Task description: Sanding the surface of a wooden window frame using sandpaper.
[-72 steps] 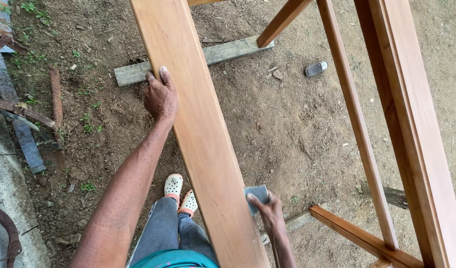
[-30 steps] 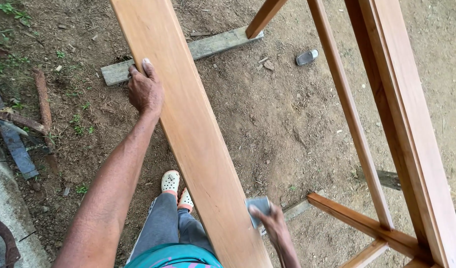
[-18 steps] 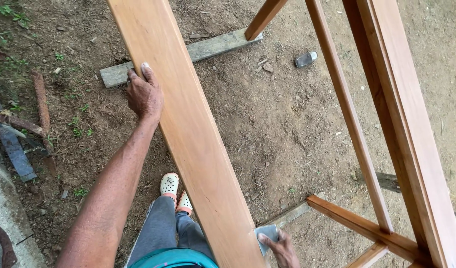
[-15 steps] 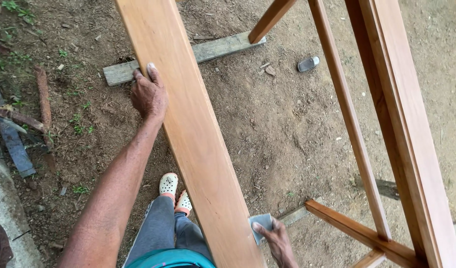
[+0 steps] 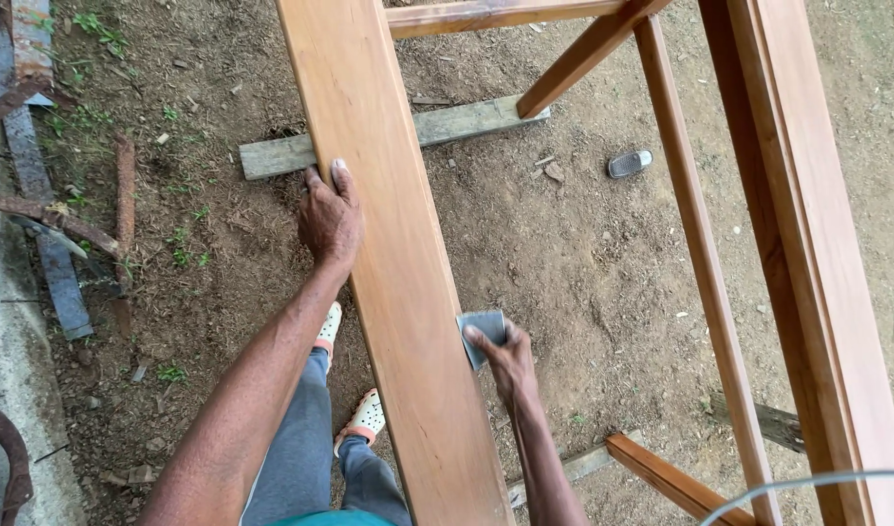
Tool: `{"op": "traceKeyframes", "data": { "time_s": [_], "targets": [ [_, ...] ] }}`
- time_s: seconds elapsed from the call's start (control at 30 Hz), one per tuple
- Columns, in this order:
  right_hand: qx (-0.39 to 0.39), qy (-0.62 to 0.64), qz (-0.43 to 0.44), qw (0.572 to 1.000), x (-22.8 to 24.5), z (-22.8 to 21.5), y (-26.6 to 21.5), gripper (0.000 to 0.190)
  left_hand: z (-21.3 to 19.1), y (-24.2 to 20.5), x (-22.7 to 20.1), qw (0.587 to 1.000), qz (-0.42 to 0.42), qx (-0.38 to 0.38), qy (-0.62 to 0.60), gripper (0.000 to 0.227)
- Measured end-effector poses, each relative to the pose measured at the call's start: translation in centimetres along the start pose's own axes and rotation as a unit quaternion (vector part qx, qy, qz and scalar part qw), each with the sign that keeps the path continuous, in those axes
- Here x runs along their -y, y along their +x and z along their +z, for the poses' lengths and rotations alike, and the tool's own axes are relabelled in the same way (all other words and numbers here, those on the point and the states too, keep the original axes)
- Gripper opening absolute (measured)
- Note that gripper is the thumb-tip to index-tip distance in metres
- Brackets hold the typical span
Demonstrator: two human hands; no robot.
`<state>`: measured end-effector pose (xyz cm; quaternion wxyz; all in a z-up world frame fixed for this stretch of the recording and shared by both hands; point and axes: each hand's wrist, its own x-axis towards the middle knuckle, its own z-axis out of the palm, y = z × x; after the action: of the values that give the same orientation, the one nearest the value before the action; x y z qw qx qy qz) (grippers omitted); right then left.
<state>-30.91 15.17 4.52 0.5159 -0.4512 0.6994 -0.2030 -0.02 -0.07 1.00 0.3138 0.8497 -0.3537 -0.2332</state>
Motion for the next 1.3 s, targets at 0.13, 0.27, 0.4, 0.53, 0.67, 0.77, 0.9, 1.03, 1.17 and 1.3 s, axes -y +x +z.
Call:
{"op": "traceKeyframes", "data": {
  "time_s": [0.13, 0.27, 0.4, 0.53, 0.67, 0.77, 0.9, 1.03, 1.17, 1.3],
  "targets": [
    [-0.001, 0.046, -0.036, 0.998, 4.8, 2.1, 5.1, 0.063, -0.1, 0.0, 0.3, 0.999, 0.010, 0.024, -0.026, 0.054],
    [-0.017, 0.029, -0.045, 0.998, 9.8, 3.8, 9.7, 0.057, -0.7, -0.4, -0.2, 0.997, 0.028, 0.030, -0.066, 0.055],
    [-0.016, 0.046, -0.102, 0.994, 14.0, 5.8, 14.3, 0.050, -1.7, -0.5, -0.9, 0.994, 0.027, 0.037, -0.101, 0.059],
    [0.003, 0.126, -0.135, 0.983, 16.9, 7.4, 18.7, 0.043, -2.2, -0.3, -1.3, 0.991, 0.058, 0.025, -0.121, 0.057],
    [-0.004, 0.129, -0.118, 0.985, 20.7, 8.7, 21.7, 0.041, -3.4, -0.1, -2.4, 0.987, 0.063, 0.022, -0.149, 0.057],
    [-0.027, 0.080, -0.128, 0.988, 22.3, 9.7, 24.4, 0.041, -3.6, 0.1, -2.4, 0.987, 0.056, 0.033, -0.144, 0.058],
    [-0.049, 0.085, -0.119, 0.988, 22.8, 10.1, 24.9, 0.045, -4.4, 0.2, -2.6, 0.988, 0.054, 0.055, -0.130, 0.061],
    [-0.027, 0.049, -0.083, 0.995, 22.2, 8.4, 18.8, 0.051, -4.2, 3.6, -2.4, 0.987, 0.045, 0.100, -0.118, 0.060],
    [-0.037, -0.012, -0.056, 0.998, 17.0, 5.6, 10.2, 0.054, -3.9, 12.6, -6.5, 0.968, -0.096, 0.198, -0.122, 0.061],
    [-0.107, -0.096, 0.028, 0.989, 10.1, 4.1, 4.1, 0.039, -0.4, 23.7, -6.7, 0.993, 0.007, 0.101, -0.059, 0.072]
  ]
}}
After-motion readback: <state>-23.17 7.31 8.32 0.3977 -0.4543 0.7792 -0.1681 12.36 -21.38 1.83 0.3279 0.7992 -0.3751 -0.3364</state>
